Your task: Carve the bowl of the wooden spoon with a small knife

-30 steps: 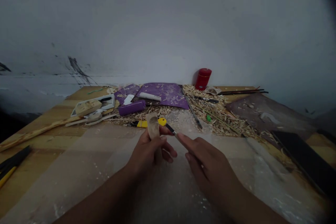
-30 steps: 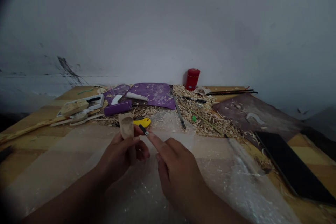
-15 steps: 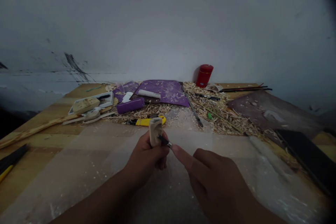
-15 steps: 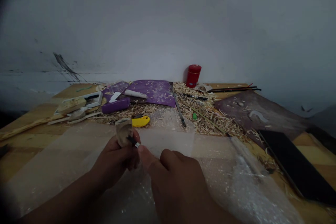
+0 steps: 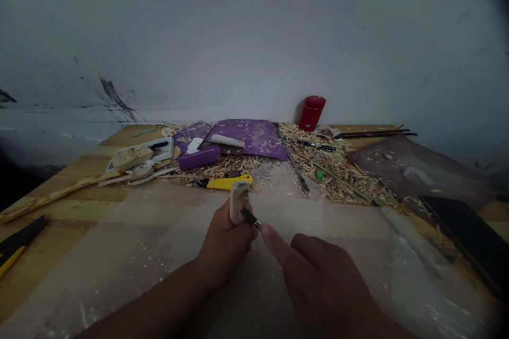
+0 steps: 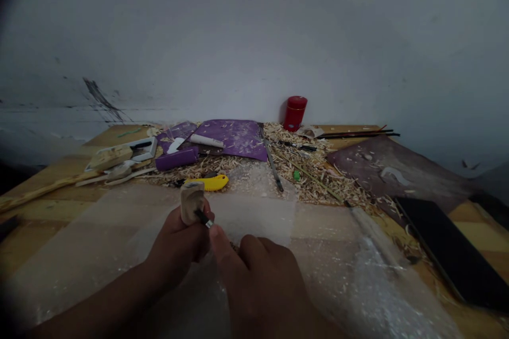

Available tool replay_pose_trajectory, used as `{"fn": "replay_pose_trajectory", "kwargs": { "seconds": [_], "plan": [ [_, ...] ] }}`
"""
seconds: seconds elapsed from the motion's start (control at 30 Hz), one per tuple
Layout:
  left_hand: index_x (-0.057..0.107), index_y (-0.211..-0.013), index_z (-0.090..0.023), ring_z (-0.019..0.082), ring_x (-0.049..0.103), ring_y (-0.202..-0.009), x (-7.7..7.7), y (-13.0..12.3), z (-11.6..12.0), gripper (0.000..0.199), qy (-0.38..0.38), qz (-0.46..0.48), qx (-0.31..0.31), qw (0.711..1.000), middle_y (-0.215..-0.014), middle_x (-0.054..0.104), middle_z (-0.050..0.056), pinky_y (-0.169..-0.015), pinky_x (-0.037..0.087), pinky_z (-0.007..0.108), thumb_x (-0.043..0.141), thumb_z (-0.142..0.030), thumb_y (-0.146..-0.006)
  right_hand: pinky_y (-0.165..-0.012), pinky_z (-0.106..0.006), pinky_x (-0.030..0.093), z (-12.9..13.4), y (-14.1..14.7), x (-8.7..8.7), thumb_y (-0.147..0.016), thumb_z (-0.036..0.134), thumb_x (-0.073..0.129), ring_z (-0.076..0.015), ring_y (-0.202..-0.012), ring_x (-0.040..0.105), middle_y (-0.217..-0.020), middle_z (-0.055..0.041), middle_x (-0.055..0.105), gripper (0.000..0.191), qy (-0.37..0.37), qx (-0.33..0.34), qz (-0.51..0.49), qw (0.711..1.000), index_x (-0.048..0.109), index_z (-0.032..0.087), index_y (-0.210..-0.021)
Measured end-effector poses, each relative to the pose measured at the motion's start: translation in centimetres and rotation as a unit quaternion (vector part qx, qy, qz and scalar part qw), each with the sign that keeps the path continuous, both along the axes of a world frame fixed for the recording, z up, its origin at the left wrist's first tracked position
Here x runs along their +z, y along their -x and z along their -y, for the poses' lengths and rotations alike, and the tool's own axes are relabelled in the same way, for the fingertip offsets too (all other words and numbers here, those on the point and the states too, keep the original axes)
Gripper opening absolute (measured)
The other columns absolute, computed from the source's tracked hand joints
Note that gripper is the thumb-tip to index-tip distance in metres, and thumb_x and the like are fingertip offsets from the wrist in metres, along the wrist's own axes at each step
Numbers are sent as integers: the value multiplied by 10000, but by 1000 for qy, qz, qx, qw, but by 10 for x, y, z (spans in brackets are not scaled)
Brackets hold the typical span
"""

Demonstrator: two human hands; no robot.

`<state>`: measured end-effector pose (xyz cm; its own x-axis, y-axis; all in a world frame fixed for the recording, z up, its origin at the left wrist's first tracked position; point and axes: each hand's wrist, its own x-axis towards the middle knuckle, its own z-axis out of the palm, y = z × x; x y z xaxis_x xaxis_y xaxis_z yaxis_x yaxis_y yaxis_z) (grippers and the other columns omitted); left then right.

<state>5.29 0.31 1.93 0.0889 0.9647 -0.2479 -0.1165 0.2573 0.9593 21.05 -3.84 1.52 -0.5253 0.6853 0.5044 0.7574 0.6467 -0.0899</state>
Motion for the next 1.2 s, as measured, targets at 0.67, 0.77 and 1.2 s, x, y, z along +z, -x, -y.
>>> {"fn": "replay_pose_trajectory", "kwargs": {
  "seconds": [0.67, 0.77, 1.2],
  "plan": [
    [383, -647, -208, 46, 290, -294, 5, -4, 4, 166, 19, 60, 27, 998, -377, 378, -111, -287, 230, 163, 501, -129, -561, -453, -261, 326, -3, 13, -8, -844, 90, 318, -164, -512, 480, -626, -14, 503, 463, 19, 28, -104, 994, 289, 166, -1300],
    [396, -662, -207, 47, 307, -299, 5, -2, 5, 195, 13, 78, 21, 997, -411, 422, -106, -293, 243, 171, 508, -111, -534, -448, -238, 323, -3, 11, -4, -840, 99, 340, -140, -489, 456, -600, 12, 471, 453, 57, 51, -148, 986, 313, 190, -1282],
    [439, -603, -191, 44, 331, -313, 3, 2, 4, 192, 2, 36, 6, 999, -386, 402, -109, -315, 259, 162, 479, -40, -491, -415, -242, 348, 1, -9, 22, -804, 117, 366, -143, -458, 508, -599, 4, 549, 431, 67, 28, -10, 997, 411, 205, -1223]
  ]
}}
